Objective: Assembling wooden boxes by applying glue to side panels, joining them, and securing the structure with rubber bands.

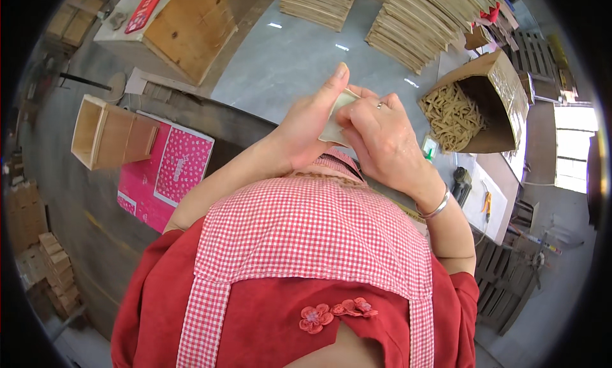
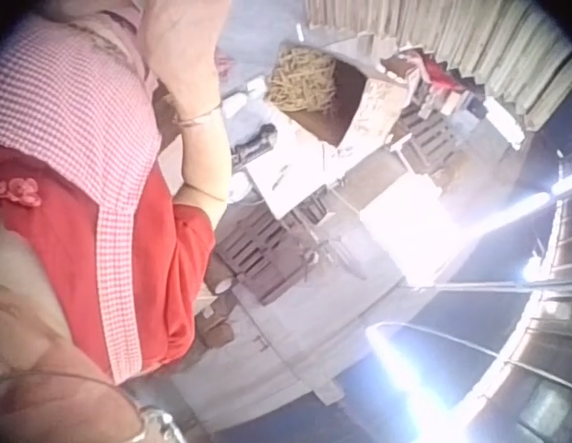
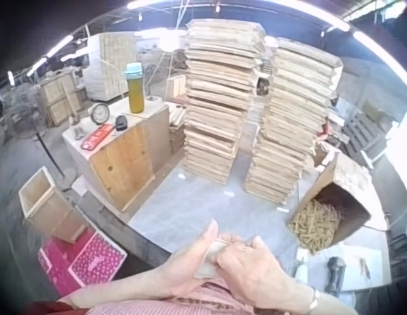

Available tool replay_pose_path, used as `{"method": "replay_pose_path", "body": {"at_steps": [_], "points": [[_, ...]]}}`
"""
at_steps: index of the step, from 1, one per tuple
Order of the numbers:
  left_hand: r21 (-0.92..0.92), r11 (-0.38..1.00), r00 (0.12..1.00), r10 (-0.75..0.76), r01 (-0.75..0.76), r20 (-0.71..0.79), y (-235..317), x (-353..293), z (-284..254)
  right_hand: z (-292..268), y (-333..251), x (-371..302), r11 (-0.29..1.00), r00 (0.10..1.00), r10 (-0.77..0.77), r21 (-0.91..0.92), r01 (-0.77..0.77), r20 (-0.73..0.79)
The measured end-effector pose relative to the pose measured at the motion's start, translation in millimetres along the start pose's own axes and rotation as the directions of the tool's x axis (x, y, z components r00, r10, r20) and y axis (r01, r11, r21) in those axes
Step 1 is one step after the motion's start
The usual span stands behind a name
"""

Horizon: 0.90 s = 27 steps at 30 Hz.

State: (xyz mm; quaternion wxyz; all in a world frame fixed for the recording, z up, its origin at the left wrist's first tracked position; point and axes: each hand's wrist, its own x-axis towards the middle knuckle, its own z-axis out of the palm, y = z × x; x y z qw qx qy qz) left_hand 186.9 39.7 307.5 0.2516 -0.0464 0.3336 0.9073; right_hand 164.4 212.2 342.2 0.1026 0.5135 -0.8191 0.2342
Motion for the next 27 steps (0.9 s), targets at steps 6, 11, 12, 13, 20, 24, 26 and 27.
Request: {"method": "replay_pose_path", "body": {"at_steps": [6, 11, 12, 13, 20, 24, 26, 27], "points": [[-0.025, 0.999, 0.998, 0.036, -0.037, -0.048, -18.8, 6.0, 16.7, -3.5, 13.9, -21.6, 0.999, 0.999, -0.046, 0.019, 0.046, -0.01], [0.083, 0.995, 0.99, 0.057, -0.046, -0.132, -25.2, 12.7, 26.2, 5.2, 21.5, -33.7, 0.998, 0.995, -0.049, -0.032, 0.047, -0.09], [0.114, 0.993, 0.989, 0.057, -0.041, -0.138, -25.7, 13.5, 27.3, 7.2, 22.6, -34.5, 0.999, 0.991, -0.049, -0.024, 0.046, -0.122], [0.144, 0.989, 0.988, 0.056, -0.035, -0.143, -26.4, 13.5, 28.4, 7.9, 22.7, -35.9, 0.999, 0.989, -0.038, -0.012, 0.036, -0.141], [0.072, 0.997, 0.989, 0.018, -0.008, -0.148, -29.2, 14.9, 28.5, 8.6, 19.9, -37.2, 0.997, 0.986, 0.04, 0.069, -0.029, -0.163], [0.077, 0.997, 0.989, 0.041, -0.03, -0.144, -31.5, 16.0, 25.0, 12.5, 16.4, -36.3, 0.987, 0.98, 0.117, 0.131, -0.096, -0.16], [0.075, 0.996, 0.99, 0.06, -0.051, -0.13, -32.1, 16.0, 23.0, 15.1, 14.9, -36.2, 0.981, 0.973, 0.153, 0.148, -0.128, -0.174], [0.067, 0.996, 0.991, 0.068, -0.061, -0.116, -32.4, 15.8, 22.1, 16.5, 14.2, -36.1, 0.978, 0.968, 0.17, 0.15, -0.143, -0.184]]}}
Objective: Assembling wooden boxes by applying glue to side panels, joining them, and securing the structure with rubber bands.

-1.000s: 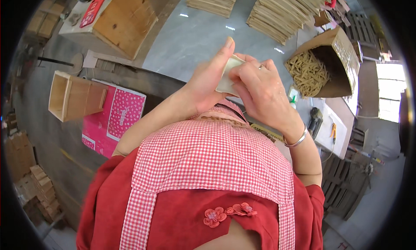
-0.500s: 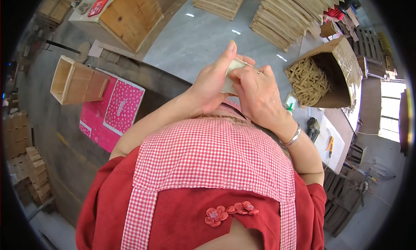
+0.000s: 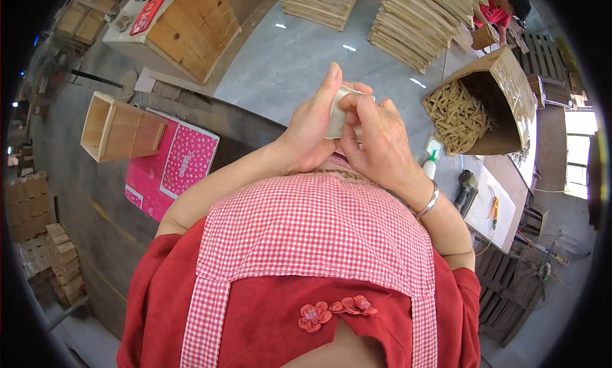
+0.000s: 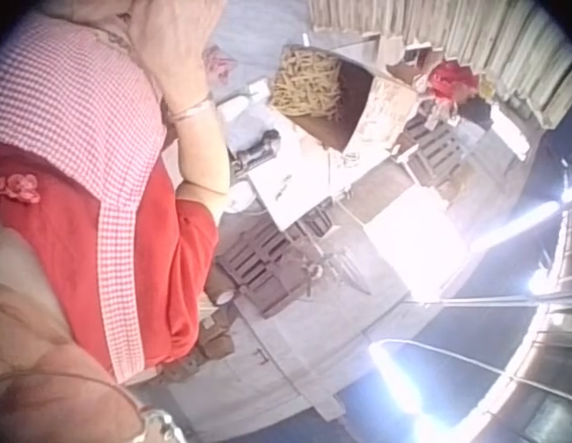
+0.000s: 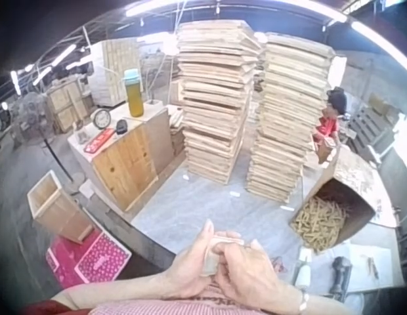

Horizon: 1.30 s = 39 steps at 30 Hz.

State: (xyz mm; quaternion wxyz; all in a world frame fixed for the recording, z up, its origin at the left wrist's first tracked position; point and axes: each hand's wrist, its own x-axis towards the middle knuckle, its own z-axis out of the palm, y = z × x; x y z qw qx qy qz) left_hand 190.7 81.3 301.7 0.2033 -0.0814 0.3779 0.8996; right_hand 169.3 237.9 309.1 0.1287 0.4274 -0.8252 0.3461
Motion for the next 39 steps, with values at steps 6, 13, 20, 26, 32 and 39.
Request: {"method": "replay_pose_path", "body": {"at_steps": [6, 13, 20, 26, 32, 39], "points": [[-0.005, 0.999, 0.997, 0.031, -0.032, -0.07, -1.4, 0.1, -5.2, 12.0, -3.2, -0.5, 0.994, 0.992, 0.103, 0.034, -0.101, -0.075], [-0.068, 0.998, 0.995, 0.007, -0.014, -0.103, 0.7, -6.2, -8.1, 21.8, -14.6, -9.0, 0.944, 0.929, 0.319, 0.157, -0.291, -0.191], [-0.161, 0.986, 0.997, 0.035, -0.047, -0.076, 3.1, -3.2, -9.6, 25.7, -10.8, -14.8, 0.887, 0.89, 0.389, 0.361, -0.29, -0.24], [-0.209, 0.978, 0.998, -0.02, 0.007, -0.061, 5.3, -2.7, -11.2, 29.6, -17.9, -19.8, 0.62, 0.745, 0.638, 0.704, -0.346, -0.196], [-0.142, 0.99, 1.0, 0.009, -0.012, -0.026, 2.0, 1.0, -11.1, 25.3, -19.0, -21.0, 0.543, 0.704, 0.677, 0.792, -0.279, -0.216], [0.01, 0.999, 0.998, -0.05, 0.05, -0.037, -8.6, 2.9, -12.2, 18.2, -11.9, -19.1, 0.613, 0.651, 0.677, 0.753, -0.24, -0.343]]}}
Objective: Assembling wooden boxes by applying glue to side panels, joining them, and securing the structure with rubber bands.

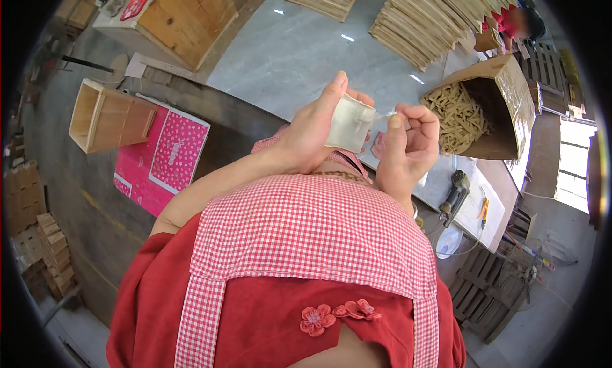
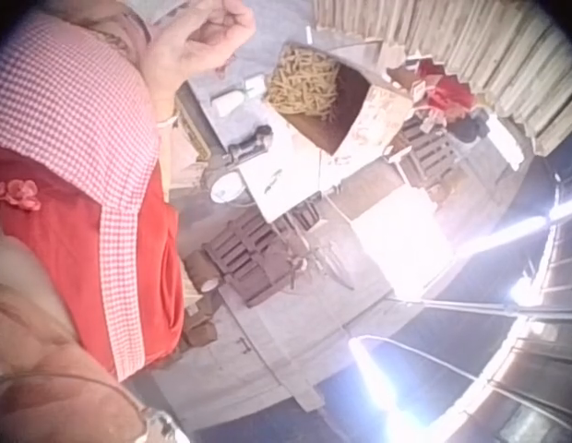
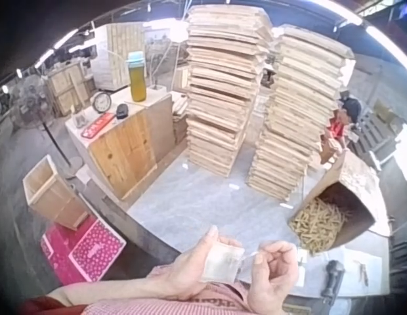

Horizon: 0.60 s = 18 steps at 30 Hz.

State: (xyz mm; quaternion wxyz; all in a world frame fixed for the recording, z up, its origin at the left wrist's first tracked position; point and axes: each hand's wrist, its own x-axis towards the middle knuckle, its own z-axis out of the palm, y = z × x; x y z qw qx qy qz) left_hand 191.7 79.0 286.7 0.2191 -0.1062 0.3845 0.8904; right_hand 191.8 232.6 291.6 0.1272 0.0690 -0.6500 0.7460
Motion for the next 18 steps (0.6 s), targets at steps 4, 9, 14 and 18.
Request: {"method": "replay_pose_path", "body": {"at_steps": [4, 9, 14, 18], "points": [[-0.05, 0.996, 0.997, -0.073, 0.074, 0.02, -0.9, 0.1, 0.0, 0.2, -0.2, 10.3, 0.999, 0.998, -0.009, -0.047, 0.012, 0.061], [-0.13, 0.979, 0.988, -0.157, 0.154, -0.012, 0.3, -0.5, 1.2, 5.7, 0.2, 22.6, 0.997, 0.997, -0.033, -0.069, 0.038, 0.071], [-0.154, 0.967, 0.978, -0.208, 0.202, -0.023, 3.3, -1.0, -0.2, 9.3, -1.5, 32.8, 0.992, 0.993, -0.086, -0.088, 0.094, 0.083], [-0.171, 0.964, 0.976, -0.212, 0.203, -0.038, 2.7, -0.5, 0.3, 11.5, -5.7, 36.5, 0.992, 0.989, -0.109, -0.06, 0.115, 0.101]]}}
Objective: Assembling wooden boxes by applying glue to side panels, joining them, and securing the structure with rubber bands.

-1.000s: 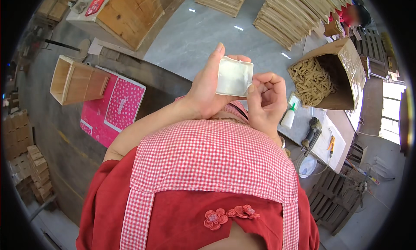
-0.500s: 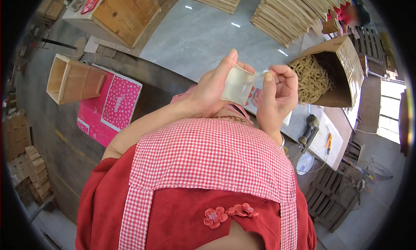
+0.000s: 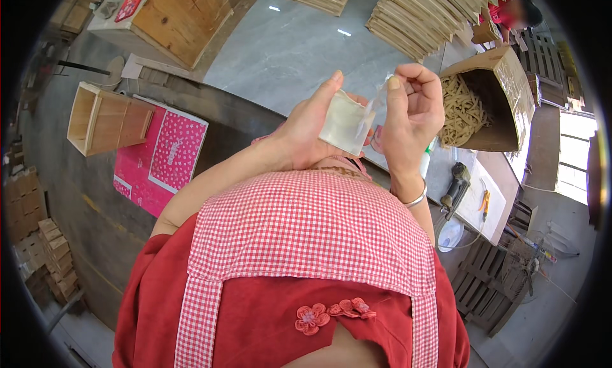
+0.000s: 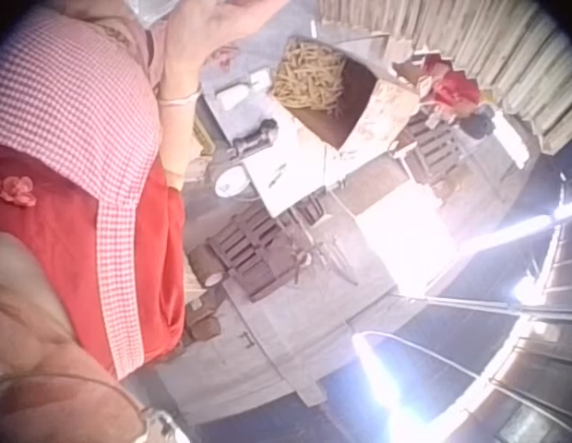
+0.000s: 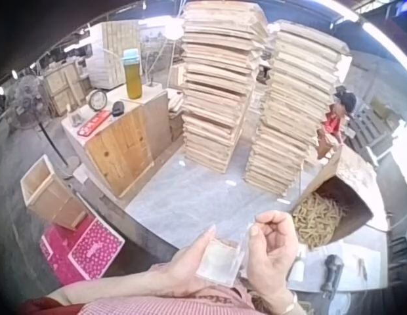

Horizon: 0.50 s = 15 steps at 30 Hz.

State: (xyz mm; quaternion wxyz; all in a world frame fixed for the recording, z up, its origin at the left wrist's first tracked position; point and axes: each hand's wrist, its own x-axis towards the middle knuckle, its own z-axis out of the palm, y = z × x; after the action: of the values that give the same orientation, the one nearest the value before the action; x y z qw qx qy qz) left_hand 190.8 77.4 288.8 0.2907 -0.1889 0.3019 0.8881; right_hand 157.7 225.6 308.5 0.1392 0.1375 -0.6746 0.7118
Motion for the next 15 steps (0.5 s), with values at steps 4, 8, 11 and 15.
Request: {"method": "replay_pose_path", "body": {"at_steps": [4, 8, 11, 15], "points": [[-0.02, 0.999, 1.0, -0.027, 0.027, 0.001, -1.9, 0.6, -0.8, 2.3, -6.5, 6.6, 0.998, 0.998, -0.062, 0.002, 0.062, 0.003], [-0.035, 0.999, 1.0, -0.02, 0.021, 0.018, -1.8, 0.7, -0.9, 5.1, -16.5, 7.3, 0.997, 0.996, -0.078, 0.028, 0.077, 0.044], [-0.059, 0.998, 1.0, -0.023, 0.024, 0.011, -1.9, 1.3, 1.1, 4.1, -21.4, 1.4, 0.995, 0.99, -0.1, -0.005, 0.101, 0.096], [-0.052, 0.998, 0.998, -0.034, 0.031, -0.058, -4.4, 4.9, 1.6, -0.5, -26.0, -9.3, 0.992, 0.976, -0.128, 0.005, 0.13, 0.178]]}}
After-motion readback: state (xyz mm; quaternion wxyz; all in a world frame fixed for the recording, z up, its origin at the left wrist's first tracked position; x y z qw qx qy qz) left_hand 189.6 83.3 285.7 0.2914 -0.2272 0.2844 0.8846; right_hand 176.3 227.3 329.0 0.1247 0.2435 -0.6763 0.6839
